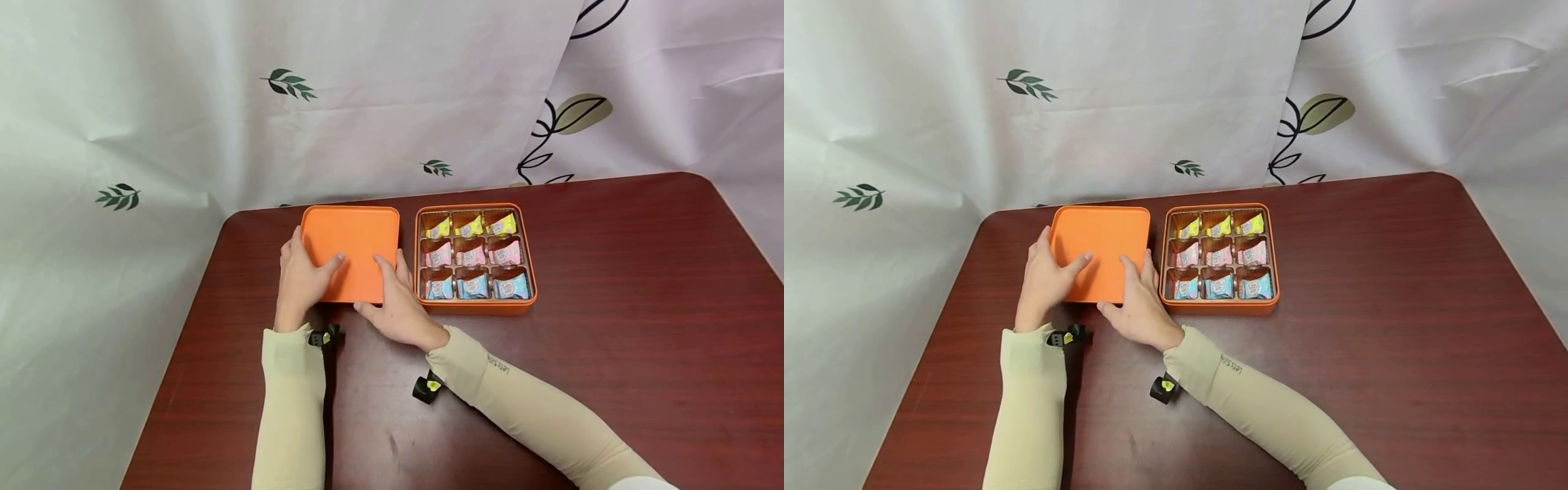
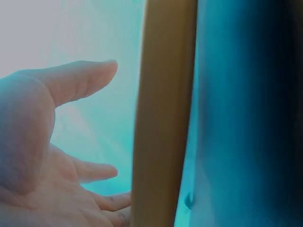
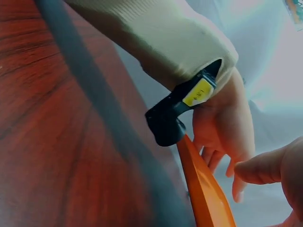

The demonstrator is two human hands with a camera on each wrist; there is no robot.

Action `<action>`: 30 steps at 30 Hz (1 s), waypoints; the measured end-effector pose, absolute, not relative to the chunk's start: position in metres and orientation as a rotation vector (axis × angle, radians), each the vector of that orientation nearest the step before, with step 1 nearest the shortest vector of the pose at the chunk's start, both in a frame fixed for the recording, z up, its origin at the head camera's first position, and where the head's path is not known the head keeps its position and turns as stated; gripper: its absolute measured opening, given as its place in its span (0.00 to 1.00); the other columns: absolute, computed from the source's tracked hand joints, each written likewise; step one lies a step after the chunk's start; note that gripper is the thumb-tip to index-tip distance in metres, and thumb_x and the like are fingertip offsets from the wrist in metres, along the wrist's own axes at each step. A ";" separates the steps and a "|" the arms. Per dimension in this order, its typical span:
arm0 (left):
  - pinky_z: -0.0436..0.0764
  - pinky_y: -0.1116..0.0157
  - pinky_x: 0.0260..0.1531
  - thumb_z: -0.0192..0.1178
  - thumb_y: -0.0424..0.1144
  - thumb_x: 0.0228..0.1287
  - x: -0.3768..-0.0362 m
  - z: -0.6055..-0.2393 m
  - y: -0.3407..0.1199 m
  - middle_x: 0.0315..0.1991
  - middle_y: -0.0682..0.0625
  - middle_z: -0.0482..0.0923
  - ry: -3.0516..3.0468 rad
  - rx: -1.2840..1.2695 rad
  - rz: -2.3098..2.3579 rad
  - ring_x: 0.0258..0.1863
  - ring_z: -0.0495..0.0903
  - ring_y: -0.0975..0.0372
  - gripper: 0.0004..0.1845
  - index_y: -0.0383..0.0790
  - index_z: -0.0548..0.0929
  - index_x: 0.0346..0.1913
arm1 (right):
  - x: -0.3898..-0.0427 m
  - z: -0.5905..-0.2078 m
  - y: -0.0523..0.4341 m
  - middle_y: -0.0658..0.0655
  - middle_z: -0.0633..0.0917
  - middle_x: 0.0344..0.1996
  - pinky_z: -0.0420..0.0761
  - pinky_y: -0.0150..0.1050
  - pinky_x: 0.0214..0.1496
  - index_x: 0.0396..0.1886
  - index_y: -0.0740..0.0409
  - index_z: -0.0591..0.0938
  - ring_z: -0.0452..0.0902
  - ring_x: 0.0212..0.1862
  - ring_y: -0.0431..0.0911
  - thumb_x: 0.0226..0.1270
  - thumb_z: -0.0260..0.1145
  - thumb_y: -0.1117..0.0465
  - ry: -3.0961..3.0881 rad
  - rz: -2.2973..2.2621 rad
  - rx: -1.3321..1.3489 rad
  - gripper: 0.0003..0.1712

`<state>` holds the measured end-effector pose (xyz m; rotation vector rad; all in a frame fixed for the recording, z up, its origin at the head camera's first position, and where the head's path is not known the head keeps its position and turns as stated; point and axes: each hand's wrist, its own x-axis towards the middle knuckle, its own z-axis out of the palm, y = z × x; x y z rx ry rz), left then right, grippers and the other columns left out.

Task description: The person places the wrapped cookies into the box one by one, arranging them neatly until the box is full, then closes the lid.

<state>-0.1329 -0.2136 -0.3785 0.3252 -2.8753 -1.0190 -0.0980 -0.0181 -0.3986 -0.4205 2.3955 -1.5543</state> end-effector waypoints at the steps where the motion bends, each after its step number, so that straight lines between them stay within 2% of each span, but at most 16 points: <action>1: 0.61 0.42 0.68 0.67 0.53 0.63 -0.133 -0.377 -0.212 0.76 0.32 0.50 -2.861 0.323 -1.015 0.72 0.56 0.42 0.55 0.36 0.43 0.81 | -0.099 -0.397 -0.017 0.68 0.36 0.79 0.56 0.59 0.74 0.80 0.56 0.55 0.32 0.80 0.58 0.66 0.71 0.56 2.398 -1.561 -0.428 0.49; 5: 0.61 0.43 0.68 0.68 0.53 0.61 -0.131 -0.369 -0.205 0.75 0.33 0.50 -2.805 0.297 -0.997 0.73 0.54 0.43 0.57 0.38 0.43 0.81 | -0.101 -0.389 -0.011 0.69 0.38 0.79 0.54 0.60 0.74 0.80 0.56 0.55 0.33 0.80 0.59 0.65 0.72 0.56 2.405 -1.596 -0.443 0.50; 12: 0.61 0.45 0.68 0.71 0.53 0.58 -0.124 -0.360 -0.198 0.74 0.35 0.52 -2.700 0.260 -0.957 0.73 0.53 0.45 0.58 0.39 0.44 0.81 | -0.105 -0.380 -0.001 0.65 0.44 0.79 0.63 0.57 0.71 0.79 0.56 0.57 0.55 0.76 0.58 0.65 0.71 0.57 2.361 -1.700 -0.475 0.48; 15: 0.61 0.46 0.68 0.71 0.53 0.57 -0.122 -0.356 -0.195 0.74 0.37 0.52 -2.653 0.236 -0.958 0.73 0.53 0.46 0.59 0.39 0.44 0.81 | -0.107 -0.377 0.004 0.63 0.49 0.78 0.64 0.55 0.71 0.79 0.56 0.57 0.59 0.74 0.55 0.65 0.71 0.57 2.376 -1.734 -0.484 0.48; 18: 0.61 0.47 0.69 0.71 0.53 0.58 -0.120 -0.353 -0.192 0.75 0.38 0.51 -2.615 0.213 -0.967 0.74 0.53 0.48 0.59 0.39 0.44 0.81 | -0.110 -0.372 0.008 0.61 0.53 0.77 0.62 0.54 0.72 0.79 0.56 0.57 0.58 0.74 0.54 0.65 0.71 0.57 2.397 -1.770 -0.482 0.48; 24: 0.59 0.52 0.71 0.71 0.52 0.58 -0.119 -0.349 -0.185 0.76 0.41 0.51 -2.515 0.186 -1.004 0.74 0.54 0.53 0.58 0.42 0.44 0.82 | -0.115 -0.364 0.016 0.61 0.54 0.76 0.61 0.49 0.74 0.79 0.60 0.55 0.54 0.76 0.52 0.65 0.71 0.62 2.306 -1.932 -0.502 0.48; 30: 0.58 0.57 0.72 0.73 0.49 0.56 -0.121 -0.348 -0.176 0.75 0.41 0.52 -2.424 0.116 -1.033 0.74 0.56 0.54 0.58 0.37 0.46 0.81 | -0.119 -0.357 0.025 0.60 0.53 0.76 0.59 0.47 0.75 0.80 0.58 0.51 0.53 0.75 0.52 0.66 0.71 0.62 2.264 -1.997 -0.425 0.51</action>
